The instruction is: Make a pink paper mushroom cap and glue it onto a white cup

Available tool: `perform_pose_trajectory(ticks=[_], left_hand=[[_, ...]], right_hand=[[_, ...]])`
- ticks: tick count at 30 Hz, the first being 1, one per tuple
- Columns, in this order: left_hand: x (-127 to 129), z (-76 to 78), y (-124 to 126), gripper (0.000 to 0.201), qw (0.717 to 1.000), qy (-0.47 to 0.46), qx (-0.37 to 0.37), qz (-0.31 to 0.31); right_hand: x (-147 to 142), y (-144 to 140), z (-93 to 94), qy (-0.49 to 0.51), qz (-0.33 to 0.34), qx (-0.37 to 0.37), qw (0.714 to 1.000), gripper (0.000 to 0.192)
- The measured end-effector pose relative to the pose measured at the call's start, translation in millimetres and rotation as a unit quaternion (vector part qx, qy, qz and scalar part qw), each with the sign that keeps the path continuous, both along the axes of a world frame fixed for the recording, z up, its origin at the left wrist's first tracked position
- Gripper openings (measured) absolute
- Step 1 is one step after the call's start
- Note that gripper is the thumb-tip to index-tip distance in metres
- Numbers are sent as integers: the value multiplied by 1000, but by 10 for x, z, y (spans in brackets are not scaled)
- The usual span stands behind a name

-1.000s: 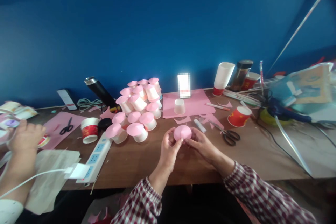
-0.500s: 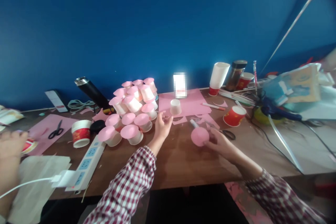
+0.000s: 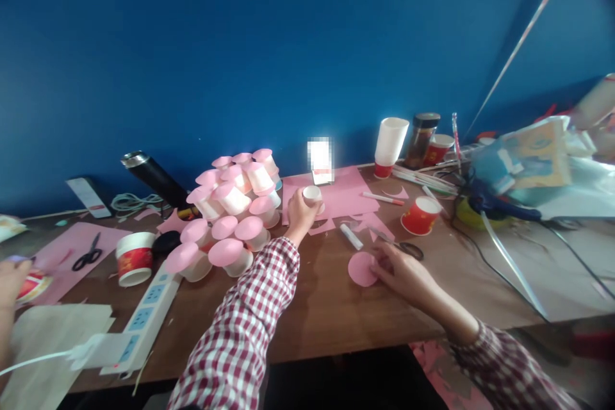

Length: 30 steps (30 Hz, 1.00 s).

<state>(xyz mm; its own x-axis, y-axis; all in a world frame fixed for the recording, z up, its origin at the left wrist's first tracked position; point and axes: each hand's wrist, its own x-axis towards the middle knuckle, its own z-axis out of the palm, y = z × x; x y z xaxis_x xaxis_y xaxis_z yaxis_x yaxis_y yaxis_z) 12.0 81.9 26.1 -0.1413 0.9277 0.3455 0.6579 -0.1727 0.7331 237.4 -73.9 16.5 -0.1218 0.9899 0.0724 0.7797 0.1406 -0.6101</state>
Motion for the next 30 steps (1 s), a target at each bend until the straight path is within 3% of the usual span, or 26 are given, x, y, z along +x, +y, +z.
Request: perform_pose_trajectory(ticks=[3,7,12,18,21,24,27,30], left_hand=[[-37,80,-199,51,999,-10,45,-16],[-130,118,-700,50,993,-18,57,-102],[-237,-66,-1300,49,991,-33,50,-123],[-256,-240,-1523,59,989,-115,29,-85],[-230,-236,-1535,65,990,-106,2,-90],[-204,-218,-1561,61,993,-90,-20,-76],[-190,-222,-1596,54,996,-71,-13,-59],[-188,-247,-1613,52,996,-55,-4,-63]], right_hand=[[6,74,63,-28,-33,40,998,43],[-106,242,141,-86,-32,52,994,28],[-350,391,95,-175,7,63,982,23],[-412,366,110,-180,-2,76,981,19],[-372,302,162,-73,6,86,994,16],[-359,206,172,115,31,54,991,20],[-401,86,178,310,19,-32,950,28],[-486,-1,218,466,-28,-91,879,27]])
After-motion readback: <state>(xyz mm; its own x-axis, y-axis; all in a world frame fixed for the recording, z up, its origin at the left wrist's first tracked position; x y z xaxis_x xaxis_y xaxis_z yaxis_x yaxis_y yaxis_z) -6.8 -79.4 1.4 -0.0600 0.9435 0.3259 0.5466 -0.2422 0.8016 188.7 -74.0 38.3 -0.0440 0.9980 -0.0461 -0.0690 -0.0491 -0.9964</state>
